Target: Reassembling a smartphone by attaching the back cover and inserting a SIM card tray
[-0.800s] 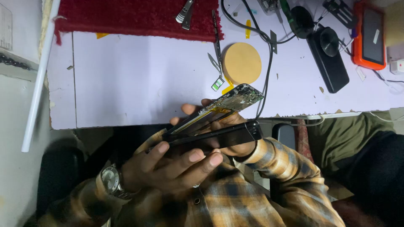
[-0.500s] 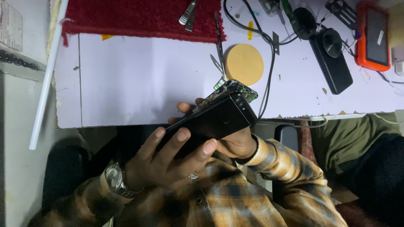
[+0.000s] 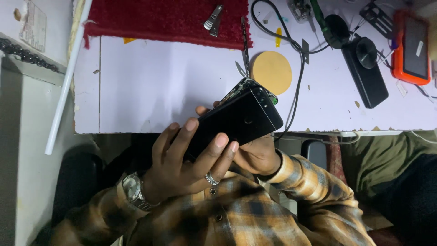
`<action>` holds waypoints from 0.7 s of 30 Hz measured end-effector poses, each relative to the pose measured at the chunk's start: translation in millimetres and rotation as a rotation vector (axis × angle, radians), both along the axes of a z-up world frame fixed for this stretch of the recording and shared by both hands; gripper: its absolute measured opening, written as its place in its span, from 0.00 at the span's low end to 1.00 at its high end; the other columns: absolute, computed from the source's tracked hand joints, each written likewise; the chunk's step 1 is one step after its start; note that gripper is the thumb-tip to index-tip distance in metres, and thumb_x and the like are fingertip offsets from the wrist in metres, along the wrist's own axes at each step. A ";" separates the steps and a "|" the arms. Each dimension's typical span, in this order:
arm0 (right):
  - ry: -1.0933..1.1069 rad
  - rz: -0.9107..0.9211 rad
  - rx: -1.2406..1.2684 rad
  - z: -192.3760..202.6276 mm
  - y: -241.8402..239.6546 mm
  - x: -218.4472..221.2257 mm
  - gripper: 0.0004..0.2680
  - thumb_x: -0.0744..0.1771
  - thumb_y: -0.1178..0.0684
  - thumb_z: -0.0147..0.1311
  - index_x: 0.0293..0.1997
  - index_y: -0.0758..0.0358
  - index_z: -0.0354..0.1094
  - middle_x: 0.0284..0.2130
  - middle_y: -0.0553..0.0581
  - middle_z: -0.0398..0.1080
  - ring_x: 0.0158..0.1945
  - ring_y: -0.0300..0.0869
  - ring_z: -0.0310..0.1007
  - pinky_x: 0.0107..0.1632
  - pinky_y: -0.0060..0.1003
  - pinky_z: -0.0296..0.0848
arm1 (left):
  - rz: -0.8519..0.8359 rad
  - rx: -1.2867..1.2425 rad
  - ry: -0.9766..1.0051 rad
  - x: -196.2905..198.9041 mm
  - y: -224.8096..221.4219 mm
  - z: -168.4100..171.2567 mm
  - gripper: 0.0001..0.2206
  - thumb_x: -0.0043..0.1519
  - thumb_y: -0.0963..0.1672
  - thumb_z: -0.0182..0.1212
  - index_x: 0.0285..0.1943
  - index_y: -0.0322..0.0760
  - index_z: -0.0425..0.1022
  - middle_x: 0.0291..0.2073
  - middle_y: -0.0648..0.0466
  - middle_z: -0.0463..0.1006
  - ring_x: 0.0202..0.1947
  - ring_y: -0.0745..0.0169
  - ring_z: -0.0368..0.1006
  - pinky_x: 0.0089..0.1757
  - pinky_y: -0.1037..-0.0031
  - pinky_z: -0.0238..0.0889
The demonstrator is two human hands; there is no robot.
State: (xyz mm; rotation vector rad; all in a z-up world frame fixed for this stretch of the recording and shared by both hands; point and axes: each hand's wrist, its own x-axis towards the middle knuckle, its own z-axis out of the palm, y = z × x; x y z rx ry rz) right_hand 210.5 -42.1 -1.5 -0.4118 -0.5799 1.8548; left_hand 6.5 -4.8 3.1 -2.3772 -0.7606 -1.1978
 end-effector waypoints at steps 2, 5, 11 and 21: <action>-0.029 -0.022 -0.009 1.6 -0.8 -2.5 0.24 0.74 0.56 0.57 0.80 0.65 0.49 0.79 0.70 0.50 0.81 0.59 0.54 0.84 0.56 0.55 | -0.006 -0.015 0.008 -1.3 0.7 0.8 0.12 0.79 0.49 0.60 0.70 0.53 0.73 0.69 0.57 0.66 0.64 0.41 0.72 0.54 0.53 0.75; 0.001 -0.027 -0.033 0.9 1.9 -3.6 0.26 0.73 0.53 0.57 0.81 0.67 0.47 0.80 0.71 0.48 0.82 0.58 0.52 0.85 0.55 0.51 | -0.010 -0.048 0.010 -1.3 0.9 1.0 0.12 0.79 0.47 0.60 0.70 0.53 0.73 0.69 0.55 0.67 0.65 0.40 0.71 0.53 0.53 0.76; 0.288 -0.027 -0.183 -16.9 -1.2 8.5 0.32 0.72 0.42 0.55 0.82 0.69 0.40 0.79 0.66 0.43 0.82 0.49 0.40 0.84 0.46 0.37 | -0.019 -0.106 -0.075 2.8 3.2 -2.4 0.14 0.79 0.48 0.68 0.71 0.51 0.73 0.69 0.49 0.67 0.65 0.38 0.71 0.53 0.54 0.77; -0.222 -0.102 0.157 12.1 0.9 -18.9 0.41 0.69 0.22 0.39 0.81 0.76 0.41 0.59 0.72 0.74 0.74 0.53 0.68 0.84 0.53 0.56 | 0.020 -0.319 -0.120 8.8 -3.1 -4.8 0.15 0.79 0.49 0.64 0.72 0.54 0.68 0.72 0.43 0.66 0.68 0.30 0.74 0.58 0.47 0.74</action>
